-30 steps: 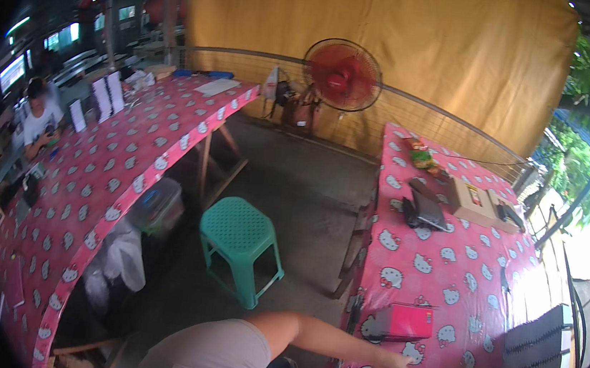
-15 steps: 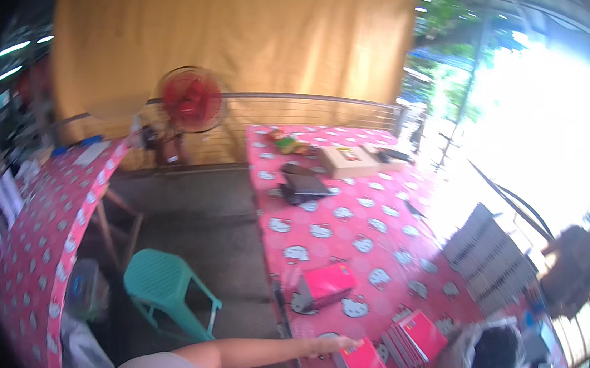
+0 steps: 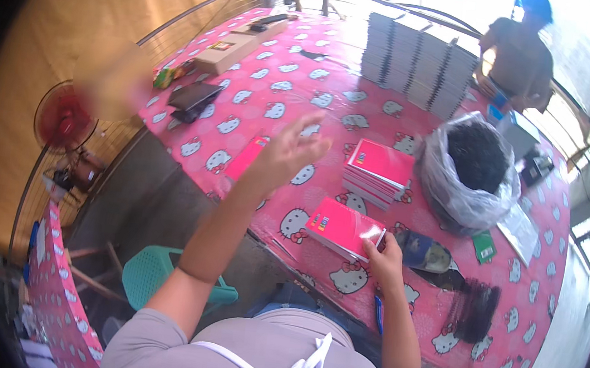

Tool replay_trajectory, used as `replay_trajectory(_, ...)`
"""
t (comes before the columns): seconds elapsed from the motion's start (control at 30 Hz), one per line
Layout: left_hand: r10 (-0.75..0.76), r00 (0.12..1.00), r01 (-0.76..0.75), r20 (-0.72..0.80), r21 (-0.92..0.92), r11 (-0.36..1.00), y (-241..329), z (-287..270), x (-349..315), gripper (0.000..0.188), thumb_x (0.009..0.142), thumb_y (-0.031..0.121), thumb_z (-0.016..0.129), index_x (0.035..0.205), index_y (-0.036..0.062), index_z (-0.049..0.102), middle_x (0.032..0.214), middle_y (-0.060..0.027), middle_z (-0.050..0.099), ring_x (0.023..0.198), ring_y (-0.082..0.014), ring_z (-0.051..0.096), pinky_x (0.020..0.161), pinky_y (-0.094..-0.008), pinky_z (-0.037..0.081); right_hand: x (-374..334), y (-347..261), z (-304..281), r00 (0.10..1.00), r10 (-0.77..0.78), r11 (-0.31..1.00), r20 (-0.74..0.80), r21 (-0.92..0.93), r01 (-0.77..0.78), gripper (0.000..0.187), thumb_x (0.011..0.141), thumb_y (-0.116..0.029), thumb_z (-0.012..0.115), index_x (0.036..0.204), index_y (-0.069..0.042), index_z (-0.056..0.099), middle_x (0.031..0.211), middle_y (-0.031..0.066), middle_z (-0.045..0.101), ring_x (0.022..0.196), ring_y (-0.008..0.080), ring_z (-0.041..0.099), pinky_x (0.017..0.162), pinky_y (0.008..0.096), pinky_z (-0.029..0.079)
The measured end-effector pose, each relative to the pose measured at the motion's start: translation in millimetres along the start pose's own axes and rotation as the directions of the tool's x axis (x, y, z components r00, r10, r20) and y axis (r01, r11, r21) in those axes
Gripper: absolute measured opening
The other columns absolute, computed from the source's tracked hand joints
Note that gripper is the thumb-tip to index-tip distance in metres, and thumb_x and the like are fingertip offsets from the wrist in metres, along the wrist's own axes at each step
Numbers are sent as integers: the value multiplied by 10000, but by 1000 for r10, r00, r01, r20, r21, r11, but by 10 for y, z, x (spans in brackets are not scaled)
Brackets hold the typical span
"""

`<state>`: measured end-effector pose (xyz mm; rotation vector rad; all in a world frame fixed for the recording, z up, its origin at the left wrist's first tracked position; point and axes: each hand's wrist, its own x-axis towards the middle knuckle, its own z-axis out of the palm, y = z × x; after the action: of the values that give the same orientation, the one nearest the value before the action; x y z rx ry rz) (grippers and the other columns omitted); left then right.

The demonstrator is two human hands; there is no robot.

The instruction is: The person binds spiral notepads by hand, inserting a metal coil through the punched holes of the paper and covers and then using a tool to trim the ends.

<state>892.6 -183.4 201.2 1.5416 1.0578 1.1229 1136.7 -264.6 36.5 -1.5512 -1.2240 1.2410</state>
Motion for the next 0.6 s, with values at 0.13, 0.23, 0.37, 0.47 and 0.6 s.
replay_trajectory(0.13,-240,964,218,-112,-179,959,-703,281,-281,785,834,138,679,1457,101,204,1440,-236,276,1258,-273,410,997,-380,404,-90,-73,-110,974,-137,990,-182,-21,136,233,812,-22,671,999,-18,532,890,26,618,813,73,557,726,233,458)
replay_trajectory(0.23,19,997,-25,-75,-75,997,-1034,554,-557,868,801,19,668,1476,123,131,1455,-209,255,1258,-293,398,991,-387,410,-176,-279,36,933,-292,952,-211,26,304,267,799,81,630,971,-57,478,846,7,580,775,70,538,710,222,443)
replay_trajectory(0.37,162,986,-160,-34,65,985,-1352,778,-713,926,773,0,673,1484,161,102,1474,-200,207,1320,-313,316,1055,-451,298,-62,-98,284,886,-406,912,-225,-165,376,287,806,79,619,999,-51,451,839,53,560,789,159,562,674,299,480)
replay_trajectory(0.47,422,883,-191,-205,664,723,-929,838,-665,781,746,78,729,1417,141,335,1377,-130,397,1248,-300,423,1086,-505,207,-42,-75,345,825,-501,865,-261,-188,466,284,808,26,645,1009,-51,459,848,126,589,777,231,603,688,354,482)
replay_trajectory(0.6,337,930,-350,148,637,687,-909,945,-513,328,717,163,768,1025,129,658,1043,-38,623,1135,-268,484,1018,-476,228,-97,-215,52,745,-663,723,-70,-319,613,374,703,-28,714,1026,-26,525,891,140,611,852,320,608,774,388,478)
